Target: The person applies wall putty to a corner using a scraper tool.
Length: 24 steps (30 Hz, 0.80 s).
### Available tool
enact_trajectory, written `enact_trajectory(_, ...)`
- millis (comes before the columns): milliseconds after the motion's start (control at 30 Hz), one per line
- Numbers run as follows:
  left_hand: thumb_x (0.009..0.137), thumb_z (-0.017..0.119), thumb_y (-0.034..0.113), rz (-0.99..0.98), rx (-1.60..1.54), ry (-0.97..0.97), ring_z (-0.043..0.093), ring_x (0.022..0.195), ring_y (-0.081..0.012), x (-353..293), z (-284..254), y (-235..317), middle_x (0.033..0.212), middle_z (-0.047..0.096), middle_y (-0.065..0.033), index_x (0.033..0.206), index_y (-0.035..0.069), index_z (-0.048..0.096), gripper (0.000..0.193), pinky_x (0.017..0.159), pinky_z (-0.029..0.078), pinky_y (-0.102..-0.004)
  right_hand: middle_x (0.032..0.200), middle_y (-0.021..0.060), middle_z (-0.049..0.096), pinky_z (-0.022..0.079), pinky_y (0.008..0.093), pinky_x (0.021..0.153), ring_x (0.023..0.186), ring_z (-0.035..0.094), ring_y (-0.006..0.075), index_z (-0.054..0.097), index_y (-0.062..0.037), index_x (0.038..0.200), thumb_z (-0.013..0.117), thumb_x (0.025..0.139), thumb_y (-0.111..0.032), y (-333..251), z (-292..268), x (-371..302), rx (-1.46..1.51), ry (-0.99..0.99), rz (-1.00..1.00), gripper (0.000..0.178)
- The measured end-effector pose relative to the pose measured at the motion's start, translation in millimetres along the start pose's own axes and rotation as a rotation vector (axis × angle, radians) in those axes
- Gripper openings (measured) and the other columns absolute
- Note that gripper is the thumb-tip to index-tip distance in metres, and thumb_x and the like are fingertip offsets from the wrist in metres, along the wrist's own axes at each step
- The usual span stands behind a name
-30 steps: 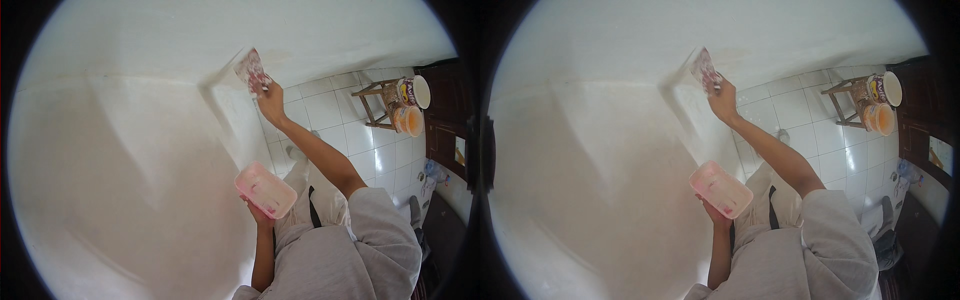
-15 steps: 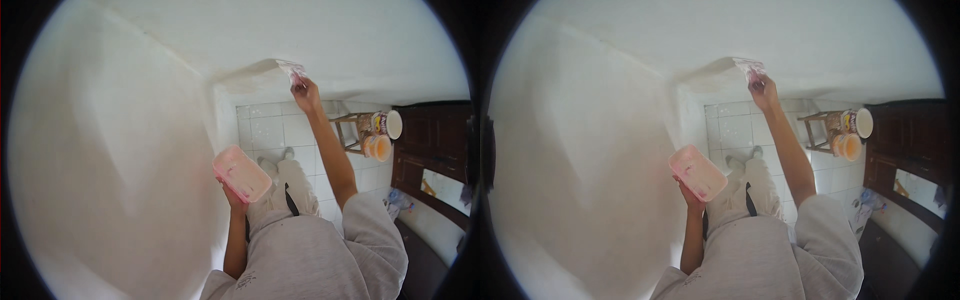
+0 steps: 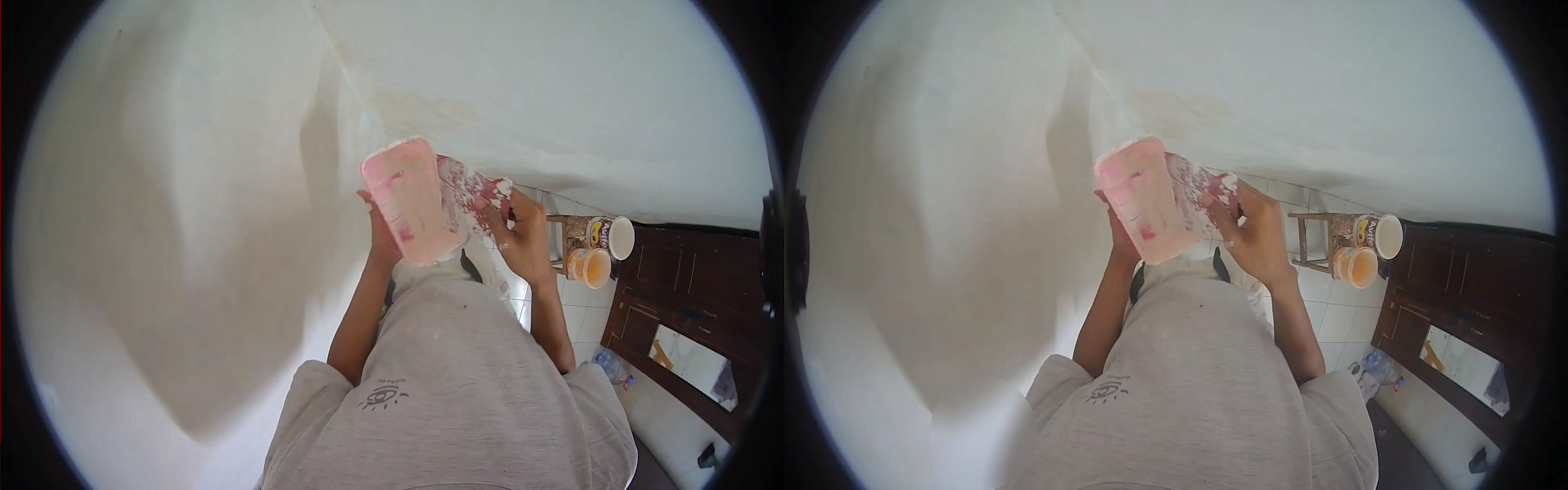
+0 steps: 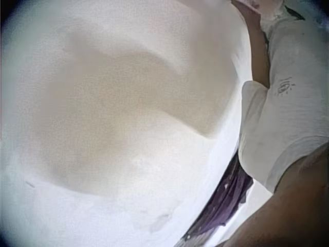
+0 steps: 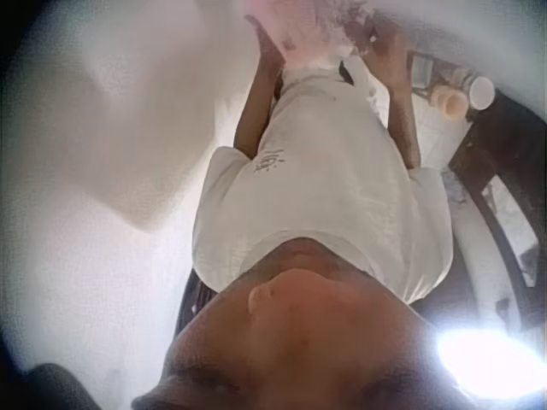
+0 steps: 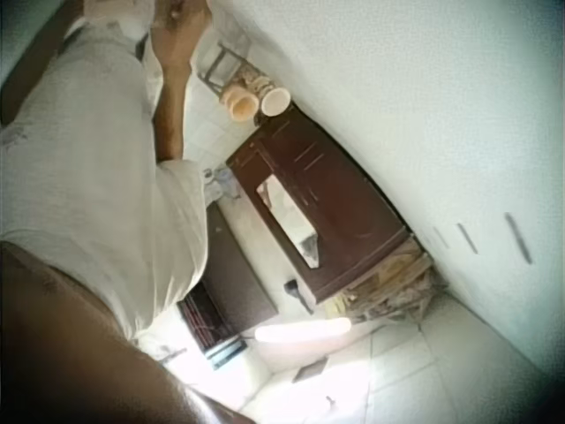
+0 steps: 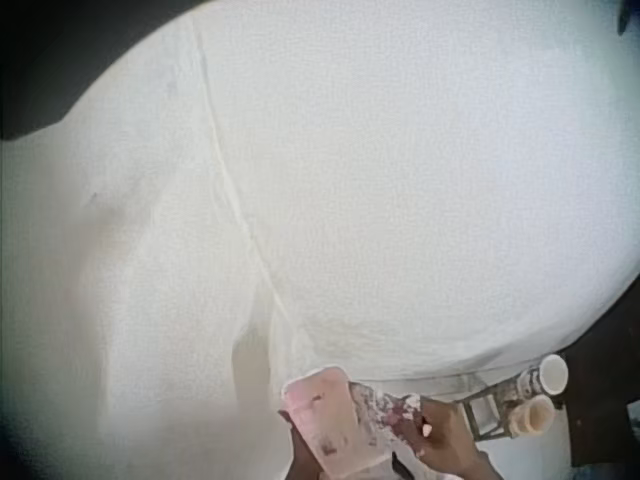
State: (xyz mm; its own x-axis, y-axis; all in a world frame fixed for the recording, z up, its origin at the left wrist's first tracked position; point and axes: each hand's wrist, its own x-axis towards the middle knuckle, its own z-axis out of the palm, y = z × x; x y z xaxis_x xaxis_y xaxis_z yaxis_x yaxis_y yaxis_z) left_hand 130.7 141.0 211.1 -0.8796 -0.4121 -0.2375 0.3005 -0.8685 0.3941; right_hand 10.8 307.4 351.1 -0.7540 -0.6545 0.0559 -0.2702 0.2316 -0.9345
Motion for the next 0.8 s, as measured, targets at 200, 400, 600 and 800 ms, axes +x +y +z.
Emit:
enact_trajectory(200,0.08,0.03,0.081,0.067,0.037,-0.026,0.046,0.123,-0.0259,-0.5,61.3,-17.4,0.137,0.044,-0.0066,0.144,0.015,0.031,0.091,0.1,0.043,-0.0439,0.065,0.0162,0.052,0.039,0.0385,0.05,0.052,0.049,0.031,0.056,0.0035,0.082,0.062,0.083,-0.005,-16.2,5.2,15.4,-0.286,-0.051,-0.317,0.01)
enact_trajectory(400,0.088,0.024,0.074,0.201,-0.019,0.006,0.051,0.117,-0.0234,-7.7,98.8,-31.1,0.131,0.048,-0.006,0.142,0.016,0.033,0.08,0.096,0.047,-0.0397,0.072,0.02,0.057,0.043,0.0423,0.054,0.059,0.055,0.0373,0.058,0.0037,0.097,0.06,0.082,-0.003,-22.0,-10.7,21.3,-0.261,-0.15,-0.37,0.017)
enact_trajectory(600,0.088,0.024,0.074,0.238,0.052,0.092,0.049,0.119,-0.0241,-2.0,125.4,-37.6,0.132,0.047,-0.0066,0.141,0.014,0.033,0.081,0.098,0.046,-0.0407,0.073,0.0209,0.056,0.043,0.0436,0.055,0.06,0.056,0.0381,0.053,0.0058,0.086,0.059,0.082,-0.002,-35.1,-29.2,34.6,-0.308,-0.202,-0.397,0.011)
enact_trajectory(800,0.085,0.026,0.077,0.242,0.057,0.085,0.047,0.121,-0.0254,4.9,145.2,-50.5,0.134,0.045,-0.007,0.142,0.014,0.032,0.085,0.099,0.045,-0.0416,0.074,0.0214,0.056,0.043,0.0459,0.057,0.062,0.055,0.04,0.052,0.0058,0.084,0.058,0.082,-0.001,-43.5,-54.5,44.9,-0.34,-0.252,-0.366,0.01)
